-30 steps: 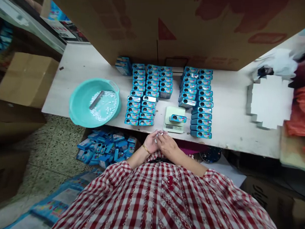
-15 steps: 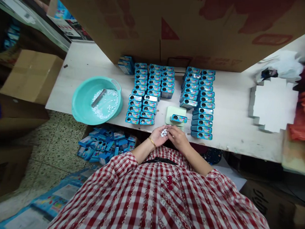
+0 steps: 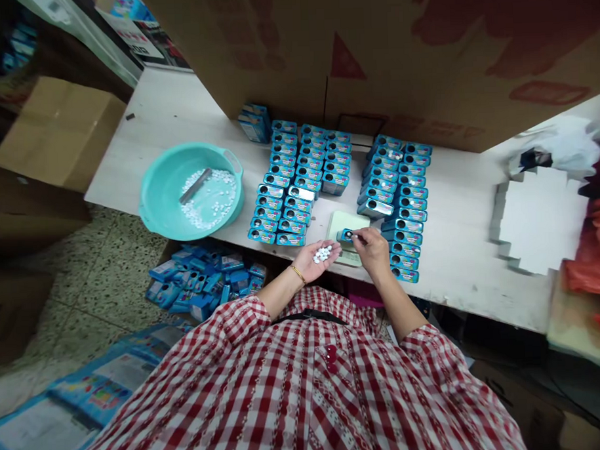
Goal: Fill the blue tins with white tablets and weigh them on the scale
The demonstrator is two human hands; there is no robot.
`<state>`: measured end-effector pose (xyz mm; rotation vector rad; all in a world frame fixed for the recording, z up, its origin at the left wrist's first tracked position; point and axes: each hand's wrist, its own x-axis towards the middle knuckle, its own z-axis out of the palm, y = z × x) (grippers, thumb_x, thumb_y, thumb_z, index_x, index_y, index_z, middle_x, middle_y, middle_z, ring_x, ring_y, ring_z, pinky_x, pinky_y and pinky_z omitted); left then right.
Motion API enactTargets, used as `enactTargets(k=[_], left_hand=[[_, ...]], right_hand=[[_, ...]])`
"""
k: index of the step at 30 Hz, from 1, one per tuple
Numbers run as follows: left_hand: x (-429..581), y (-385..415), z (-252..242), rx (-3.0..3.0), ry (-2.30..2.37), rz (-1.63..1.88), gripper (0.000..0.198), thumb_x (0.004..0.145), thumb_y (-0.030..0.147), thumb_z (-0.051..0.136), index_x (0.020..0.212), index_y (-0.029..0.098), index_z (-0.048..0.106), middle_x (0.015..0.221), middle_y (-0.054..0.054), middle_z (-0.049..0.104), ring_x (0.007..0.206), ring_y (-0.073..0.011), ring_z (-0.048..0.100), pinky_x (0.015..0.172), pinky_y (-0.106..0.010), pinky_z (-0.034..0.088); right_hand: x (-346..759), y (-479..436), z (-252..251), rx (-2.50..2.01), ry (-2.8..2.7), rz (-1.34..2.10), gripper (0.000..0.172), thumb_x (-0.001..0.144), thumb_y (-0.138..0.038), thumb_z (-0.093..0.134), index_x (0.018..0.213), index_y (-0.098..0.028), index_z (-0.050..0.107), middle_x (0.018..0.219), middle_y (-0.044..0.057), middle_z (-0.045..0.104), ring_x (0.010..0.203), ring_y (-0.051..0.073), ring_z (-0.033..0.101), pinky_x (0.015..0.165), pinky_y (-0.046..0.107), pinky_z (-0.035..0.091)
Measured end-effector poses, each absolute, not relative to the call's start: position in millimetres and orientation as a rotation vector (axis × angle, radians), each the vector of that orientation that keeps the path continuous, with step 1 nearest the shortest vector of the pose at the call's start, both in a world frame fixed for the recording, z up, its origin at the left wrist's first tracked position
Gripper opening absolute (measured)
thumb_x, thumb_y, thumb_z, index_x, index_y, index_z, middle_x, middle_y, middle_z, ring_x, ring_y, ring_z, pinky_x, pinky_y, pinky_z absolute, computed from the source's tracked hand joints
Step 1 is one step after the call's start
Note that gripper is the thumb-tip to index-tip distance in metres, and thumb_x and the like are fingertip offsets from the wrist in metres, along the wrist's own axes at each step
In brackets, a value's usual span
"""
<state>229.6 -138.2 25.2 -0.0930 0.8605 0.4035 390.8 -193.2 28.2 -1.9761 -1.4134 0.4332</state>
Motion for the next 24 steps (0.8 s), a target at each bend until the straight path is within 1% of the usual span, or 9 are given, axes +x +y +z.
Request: enactTargets(k=[3, 7, 11, 16, 18, 21, 24], left_hand=[[225.1, -140.3, 24.5, -0.110, 0.861, 0.406, 0.023, 0.082, 0.017, 0.042, 0.078, 0.005, 0.061, 0.085, -0.015, 0.065, 0.090, -0.0189, 0.061, 0.085, -0.030, 0.046], [222.8, -140.9, 23.3, -0.125, 0.862, 0.403, 0.024, 0.082, 0.017, 0.042, 0.077, 0.005, 0.062, 0.083, -0.014, 0.065, 0.089, -0.0192, 0.061, 0.084, -0.030, 0.046], [221.6, -140.7, 23.3, -0.127, 0.863, 0.403, 0.023, 0.082, 0.017, 0.042, 0.078, 0.006, 0.062, 0.084, -0.014, 0.065, 0.089, -0.0190, 0.061, 0.083, -0.030, 0.047], [210.3, -143.2, 21.8, -0.138, 0.865, 0.410, 0.021, 0.082, 0.016, 0.043, 0.080, 0.006, 0.061, 0.086, -0.014, 0.065, 0.090, -0.0192, 0.061, 0.083, -0.031, 0.047], [201.9, -145.6, 19.7, -0.154, 0.890, 0.408, 0.020, 0.082, 0.016, 0.043, 0.081, 0.006, 0.061, 0.085, -0.014, 0.065, 0.088, -0.0187, 0.061, 0.081, -0.030, 0.048], [190.3, -151.5, 16.1, -0.171, 0.971, 0.417, 0.020, 0.082, 0.015, 0.043, 0.079, 0.006, 0.061, 0.078, -0.013, 0.066, 0.081, -0.0173, 0.062, 0.076, -0.029, 0.050], [185.1, -159.4, 13.5, -0.170, 1.027, 0.390, 0.021, 0.082, 0.014, 0.042, 0.077, 0.006, 0.061, 0.072, -0.011, 0.065, 0.075, -0.0160, 0.063, 0.073, -0.028, 0.050]], right_hand=[[392.5, -192.7, 27.6, -1.981, -1.409, 0.432, 0.016, 0.077, -0.025, 0.051, 0.083, -0.018, 0.064, 0.078, 0.004, 0.060, 0.066, 0.013, 0.055, 0.064, 0.027, 0.046], [392.7, -191.2, 27.9, -1.950, -1.355, 0.449, 0.015, 0.077, -0.026, 0.052, 0.082, -0.018, 0.064, 0.079, 0.004, 0.061, 0.069, 0.014, 0.056, 0.063, 0.027, 0.047], [389.8, -188.4, 28.7, -1.940, -1.308, 0.421, 0.016, 0.078, -0.026, 0.050, 0.081, -0.018, 0.064, 0.079, 0.004, 0.062, 0.073, 0.014, 0.057, 0.066, 0.028, 0.047], [390.2, -196.0, 41.6, -1.905, -1.202, 0.364, 0.016, 0.078, -0.027, 0.050, 0.080, -0.019, 0.064, 0.080, 0.003, 0.062, 0.069, 0.013, 0.057, 0.061, 0.026, 0.048], [393.3, -203.7, 49.7, -1.905, -1.149, 0.322, 0.016, 0.078, -0.028, 0.052, 0.081, -0.019, 0.064, 0.081, 0.003, 0.062, 0.071, 0.013, 0.057, 0.061, 0.026, 0.048], [394.9, -216.4, 60.4, -1.934, -1.063, 0.268, 0.018, 0.079, -0.030, 0.052, 0.082, -0.018, 0.063, 0.082, 0.004, 0.061, 0.073, 0.014, 0.058, 0.063, 0.029, 0.049], [380.8, -227.6, 65.3, -1.909, -1.136, 0.327, 0.016, 0.079, -0.029, 0.051, 0.082, -0.020, 0.064, 0.082, 0.004, 0.062, 0.077, 0.016, 0.059, 0.068, 0.032, 0.050]])
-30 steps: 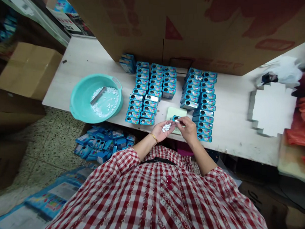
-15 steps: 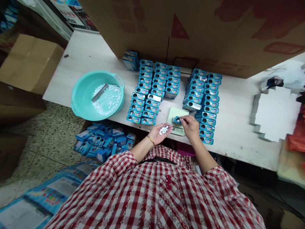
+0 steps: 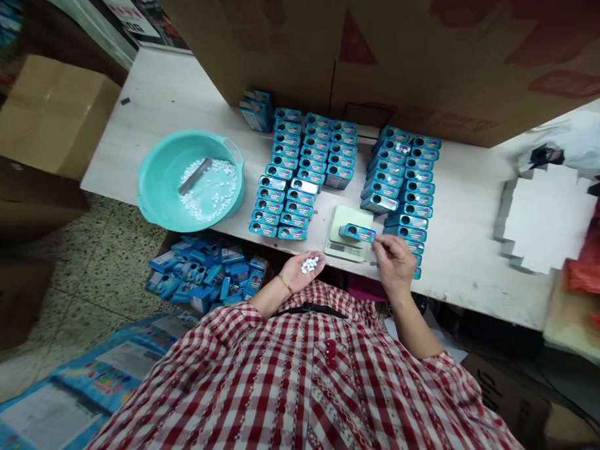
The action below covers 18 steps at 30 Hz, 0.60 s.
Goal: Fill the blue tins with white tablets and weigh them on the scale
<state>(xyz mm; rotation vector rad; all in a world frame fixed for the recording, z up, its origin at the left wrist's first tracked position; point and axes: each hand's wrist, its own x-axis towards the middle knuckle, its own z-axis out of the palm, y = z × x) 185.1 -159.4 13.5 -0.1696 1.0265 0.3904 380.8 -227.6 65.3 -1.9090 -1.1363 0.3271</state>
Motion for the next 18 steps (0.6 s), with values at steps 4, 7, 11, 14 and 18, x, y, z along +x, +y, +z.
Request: enactTargets(k=[4, 7, 11, 14, 18], left_hand=[[187.0, -169.4, 11.1, -0.105, 0.967, 0.239, 0.020, 0.081, 0.014, 0.045, 0.076, 0.005, 0.062, 0.068, -0.011, 0.064, 0.064, -0.0140, 0.061, 0.064, -0.026, 0.049], [189.6, -173.9, 10.0, -0.040, 0.914, 0.116, 0.019, 0.081, 0.015, 0.047, 0.074, 0.006, 0.062, 0.059, -0.007, 0.061, 0.051, -0.0102, 0.056, 0.050, -0.021, 0.044], [190.5, -173.5, 9.7, -0.013, 0.928, 0.067, 0.018, 0.080, 0.015, 0.047, 0.069, 0.009, 0.060, 0.055, -0.004, 0.059, 0.048, -0.0100, 0.054, 0.046, -0.019, 0.041], [187.6, -169.1, 10.2, 0.015, 0.949, 0.046, 0.020, 0.081, 0.018, 0.047, 0.072, 0.007, 0.061, 0.058, -0.007, 0.060, 0.050, -0.0105, 0.055, 0.043, -0.018, 0.038], [180.0, -161.3, 10.0, -0.025, 0.921, 0.054, 0.022, 0.082, 0.020, 0.045, 0.074, 0.007, 0.061, 0.062, -0.009, 0.060, 0.051, -0.0095, 0.055, 0.039, -0.015, 0.034]], right_hand=[[336.0, -242.4, 57.3, -1.649, -1.546, 0.650, 0.019, 0.082, -0.021, 0.046, 0.090, -0.023, 0.063, 0.086, 0.004, 0.063, 0.083, 0.014, 0.059, 0.074, 0.030, 0.051], [307.9, -251.3, 46.6, -1.472, -1.828, 0.738, 0.025, 0.085, -0.020, 0.042, 0.102, -0.024, 0.060, 0.093, 0.005, 0.062, 0.089, 0.015, 0.058, 0.075, 0.029, 0.052], [316.7, -247.4, 43.9, -1.521, -1.984, 0.619, 0.029, 0.085, -0.026, 0.044, 0.112, -0.024, 0.055, 0.103, 0.007, 0.060, 0.094, 0.019, 0.055, 0.081, 0.035, 0.049], [356.3, -233.0, 44.1, -1.818, -1.854, 0.403, 0.032, 0.083, -0.028, 0.047, 0.113, -0.022, 0.053, 0.108, 0.010, 0.056, 0.099, 0.023, 0.050, 0.085, 0.042, 0.044], [407.2, -212.6, 31.1, -2.137, -1.808, 0.284, 0.043, 0.079, -0.032, 0.053, 0.119, -0.018, 0.048, 0.113, 0.013, 0.051, 0.103, 0.028, 0.044, 0.085, 0.045, 0.040]])
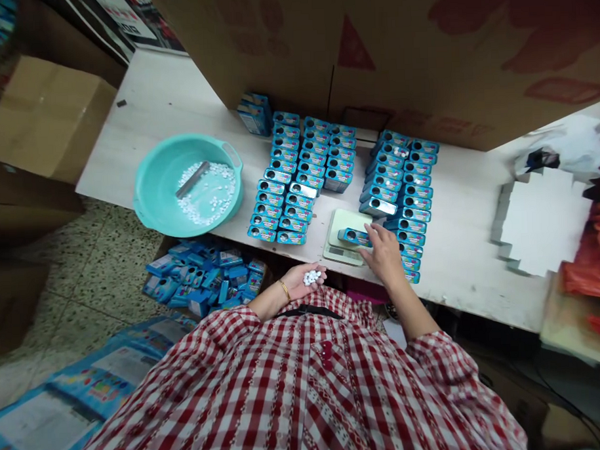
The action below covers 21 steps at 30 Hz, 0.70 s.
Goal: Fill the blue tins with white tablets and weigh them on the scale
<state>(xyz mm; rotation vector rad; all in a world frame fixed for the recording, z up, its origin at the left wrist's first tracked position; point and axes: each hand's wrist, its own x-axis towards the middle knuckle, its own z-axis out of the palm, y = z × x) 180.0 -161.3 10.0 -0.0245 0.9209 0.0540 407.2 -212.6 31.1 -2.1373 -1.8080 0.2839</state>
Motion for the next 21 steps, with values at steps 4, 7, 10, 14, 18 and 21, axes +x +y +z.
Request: enactTargets(k=[4, 7, 10, 14, 18, 21], left_hand=[[172.5, -154.3, 8.2, -0.077, 0.927, 0.095, 0.021, 0.082, 0.021, 0.046, 0.075, 0.007, 0.060, 0.063, -0.009, 0.060, 0.050, -0.0088, 0.054, 0.037, -0.014, 0.032], [167.4, -149.9, 7.9, -0.096, 0.960, 0.138, 0.021, 0.082, 0.021, 0.046, 0.075, 0.007, 0.059, 0.063, -0.008, 0.059, 0.050, -0.0085, 0.053, 0.037, -0.014, 0.032], [161.7, -146.7, 8.4, -0.104, 0.978, 0.174, 0.019, 0.082, 0.022, 0.047, 0.075, 0.007, 0.058, 0.064, -0.007, 0.059, 0.050, -0.0083, 0.053, 0.037, -0.013, 0.031], [153.7, -144.5, 7.9, -0.106, 1.005, 0.216, 0.018, 0.081, 0.022, 0.049, 0.077, 0.007, 0.058, 0.066, -0.007, 0.059, 0.050, -0.0074, 0.052, 0.037, -0.013, 0.032], [149.1, -142.3, 5.7, -0.090, 1.044, 0.231, 0.017, 0.081, 0.021, 0.049, 0.077, 0.007, 0.057, 0.066, -0.007, 0.059, 0.050, -0.0070, 0.052, 0.036, -0.013, 0.032], [150.5, -140.0, 4.1, -0.092, 1.047, 0.225, 0.017, 0.082, 0.021, 0.047, 0.077, 0.007, 0.057, 0.066, -0.007, 0.060, 0.050, -0.0071, 0.053, 0.036, -0.013, 0.032]], right_hand=[[419.8, -189.9, 21.5, -2.090, -1.943, 0.316, 0.034, 0.082, -0.031, 0.046, 0.112, -0.015, 0.053, 0.101, 0.011, 0.054, 0.092, 0.024, 0.046, 0.081, 0.038, 0.042], [412.8, -157.4, 21.8, -2.066, -1.926, 0.252, 0.033, 0.083, -0.032, 0.044, 0.112, -0.017, 0.052, 0.101, 0.010, 0.053, 0.093, 0.024, 0.045, 0.080, 0.036, 0.042], [404.2, -112.8, 15.3, -2.108, -1.918, 0.216, 0.035, 0.083, -0.030, 0.045, 0.114, -0.017, 0.050, 0.103, 0.011, 0.052, 0.094, 0.024, 0.044, 0.077, 0.035, 0.042], [401.3, -68.3, -6.5, -2.208, -1.902, 0.234, 0.035, 0.082, -0.026, 0.046, 0.115, -0.014, 0.050, 0.107, 0.012, 0.052, 0.095, 0.024, 0.044, 0.077, 0.034, 0.042], [417.9, -77.0, -14.5, -2.155, -1.894, 0.169, 0.033, 0.083, -0.023, 0.044, 0.115, -0.016, 0.052, 0.111, 0.010, 0.052, 0.098, 0.023, 0.044, 0.079, 0.033, 0.041], [439.9, -109.5, -8.3, -2.179, -1.853, 0.003, 0.029, 0.084, -0.026, 0.042, 0.107, -0.017, 0.057, 0.110, 0.010, 0.052, 0.098, 0.023, 0.042, 0.080, 0.035, 0.038]])
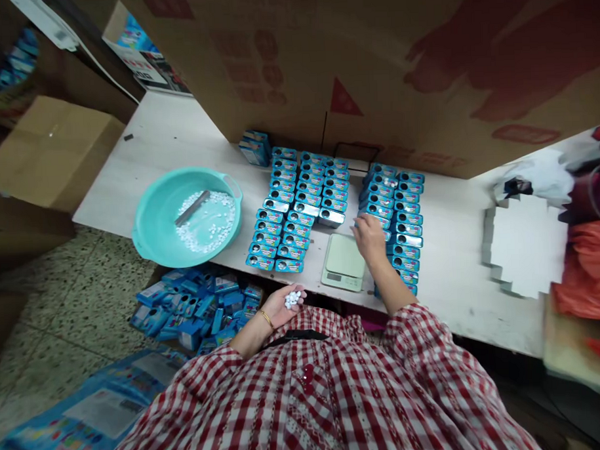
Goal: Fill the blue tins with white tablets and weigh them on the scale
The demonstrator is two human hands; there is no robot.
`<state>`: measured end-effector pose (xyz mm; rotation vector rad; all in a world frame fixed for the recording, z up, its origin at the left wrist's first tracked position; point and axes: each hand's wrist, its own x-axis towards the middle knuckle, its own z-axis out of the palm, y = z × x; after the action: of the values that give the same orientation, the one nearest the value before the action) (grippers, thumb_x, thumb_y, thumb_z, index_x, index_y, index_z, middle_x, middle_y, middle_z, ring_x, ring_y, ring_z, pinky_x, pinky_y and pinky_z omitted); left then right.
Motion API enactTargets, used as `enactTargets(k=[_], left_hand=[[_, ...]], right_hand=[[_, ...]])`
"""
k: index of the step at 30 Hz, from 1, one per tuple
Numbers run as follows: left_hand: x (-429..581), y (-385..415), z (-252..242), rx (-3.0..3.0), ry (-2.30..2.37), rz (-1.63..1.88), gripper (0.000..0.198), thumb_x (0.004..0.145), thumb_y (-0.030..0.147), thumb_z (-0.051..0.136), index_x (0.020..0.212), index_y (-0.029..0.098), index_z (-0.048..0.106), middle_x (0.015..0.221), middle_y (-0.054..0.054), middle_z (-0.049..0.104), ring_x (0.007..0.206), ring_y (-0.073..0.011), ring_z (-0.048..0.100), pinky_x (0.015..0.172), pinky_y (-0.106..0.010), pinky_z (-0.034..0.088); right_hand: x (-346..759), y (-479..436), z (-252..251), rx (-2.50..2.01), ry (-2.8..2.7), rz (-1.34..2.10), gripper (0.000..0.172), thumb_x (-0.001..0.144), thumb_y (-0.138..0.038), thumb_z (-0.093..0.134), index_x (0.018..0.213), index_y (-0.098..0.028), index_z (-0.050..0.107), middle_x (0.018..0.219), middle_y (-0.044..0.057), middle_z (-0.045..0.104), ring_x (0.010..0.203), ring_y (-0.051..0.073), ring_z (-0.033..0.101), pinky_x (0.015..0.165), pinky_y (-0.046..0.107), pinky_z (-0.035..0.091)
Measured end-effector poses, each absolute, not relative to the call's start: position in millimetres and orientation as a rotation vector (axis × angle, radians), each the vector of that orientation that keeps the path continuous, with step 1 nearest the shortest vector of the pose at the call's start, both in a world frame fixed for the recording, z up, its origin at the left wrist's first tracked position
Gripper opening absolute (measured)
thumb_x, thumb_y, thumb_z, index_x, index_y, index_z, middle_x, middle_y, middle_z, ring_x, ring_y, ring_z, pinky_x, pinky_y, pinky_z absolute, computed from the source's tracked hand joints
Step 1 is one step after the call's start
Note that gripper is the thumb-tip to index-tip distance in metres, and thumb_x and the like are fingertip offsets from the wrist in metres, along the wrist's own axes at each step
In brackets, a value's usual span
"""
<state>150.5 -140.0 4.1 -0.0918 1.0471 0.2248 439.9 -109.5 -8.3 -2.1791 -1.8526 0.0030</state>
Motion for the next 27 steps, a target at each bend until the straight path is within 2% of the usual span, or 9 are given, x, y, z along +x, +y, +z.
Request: enactTargets(k=[4, 9, 13, 16, 19, 22, 25, 27], left_hand=[[158.5, -136.9, 5.7, -0.088, 1.039, 0.200, 0.016, 0.081, 0.020, 0.048, 0.077, 0.007, 0.057, 0.065, -0.007, 0.060, 0.050, -0.0078, 0.053, 0.036, -0.013, 0.033], [169.0, -135.3, 15.2, -0.071, 1.038, 0.194, 0.016, 0.081, 0.018, 0.048, 0.077, 0.007, 0.058, 0.067, -0.009, 0.062, 0.054, -0.0101, 0.058, 0.042, -0.015, 0.042], [176.9, -138.0, 20.2, -0.088, 1.029, 0.259, 0.018, 0.082, 0.013, 0.044, 0.080, 0.006, 0.060, 0.075, -0.012, 0.065, 0.070, -0.0150, 0.063, 0.061, -0.022, 0.051], [185.3, -140.8, 22.1, -0.092, 0.969, 0.303, 0.019, 0.080, 0.008, 0.042, 0.084, 0.004, 0.060, 0.082, -0.014, 0.065, 0.082, -0.0176, 0.063, 0.077, -0.027, 0.049], [192.6, -141.8, 23.6, -0.061, 0.909, 0.312, 0.019, 0.078, 0.006, 0.044, 0.087, 0.003, 0.060, 0.087, -0.016, 0.065, 0.087, -0.0188, 0.062, 0.083, -0.030, 0.047], [195.4, -143.1, 22.8, -0.027, 0.864, 0.300, 0.021, 0.076, 0.005, 0.045, 0.090, 0.004, 0.060, 0.089, -0.015, 0.065, 0.087, -0.0181, 0.061, 0.083, -0.031, 0.045], [192.8, -148.5, 18.3, -0.017, 0.847, 0.316, 0.019, 0.074, 0.003, 0.046, 0.084, 0.007, 0.062, 0.076, -0.008, 0.065, 0.070, -0.0124, 0.060, 0.073, -0.026, 0.047], [188.1, -154.4, 14.5, -0.017, 0.857, 0.321, 0.020, 0.071, 0.001, 0.045, 0.078, 0.009, 0.062, 0.066, -0.004, 0.062, 0.060, -0.0092, 0.056, 0.065, -0.023, 0.046]], right_hand=[[465.4, -143.0, -9.0, -2.405, -1.837, -0.124, 0.020, 0.081, -0.027, 0.047, 0.092, -0.021, 0.063, 0.113, 0.010, 0.050, 0.099, 0.026, 0.039, 0.076, 0.037, 0.033], [469.5, -156.1, 0.5, -2.439, -1.947, -0.174, 0.018, 0.081, -0.022, 0.046, 0.087, -0.020, 0.063, 0.116, 0.009, 0.050, 0.100, 0.025, 0.037, 0.079, 0.037, 0.029], [442.8, -171.9, 31.4, -2.263, -2.189, -0.134, 0.022, 0.082, -0.017, 0.042, 0.093, -0.021, 0.061, 0.114, 0.009, 0.050, 0.098, 0.024, 0.038, 0.083, 0.038, 0.027], [416.4, -181.1, 37.6, -2.136, -2.371, -0.009, 0.021, 0.081, -0.015, 0.043, 0.091, -0.020, 0.061, 0.110, 0.009, 0.052, 0.092, 0.023, 0.041, 0.082, 0.038, 0.029], [395.2, -186.9, 29.9, -2.069, -2.383, 0.042, 0.023, 0.081, -0.014, 0.043, 0.096, -0.018, 0.060, 0.110, 0.010, 0.053, 0.093, 0.023, 0.042, 0.082, 0.037, 0.032], [371.0, -196.3, 28.7, -2.020, -2.247, 0.057, 0.026, 0.084, -0.018, 0.042, 0.106, -0.015, 0.056, 0.115, 0.012, 0.051, 0.100, 0.023, 0.040, 0.086, 0.037, 0.033], [336.6, -208.6, 37.0, -1.882, -2.255, 0.266, 0.030, 0.085, -0.023, 0.042, 0.111, -0.012, 0.052, 0.110, 0.012, 0.053, 0.094, 0.022, 0.043, 0.081, 0.034, 0.039], [314.7, -214.8, 41.7, -1.831, -2.295, 0.433, 0.031, 0.083, -0.019, 0.044, 0.113, -0.010, 0.050, 0.104, 0.012, 0.055, 0.089, 0.021, 0.045, 0.077, 0.033, 0.041]])
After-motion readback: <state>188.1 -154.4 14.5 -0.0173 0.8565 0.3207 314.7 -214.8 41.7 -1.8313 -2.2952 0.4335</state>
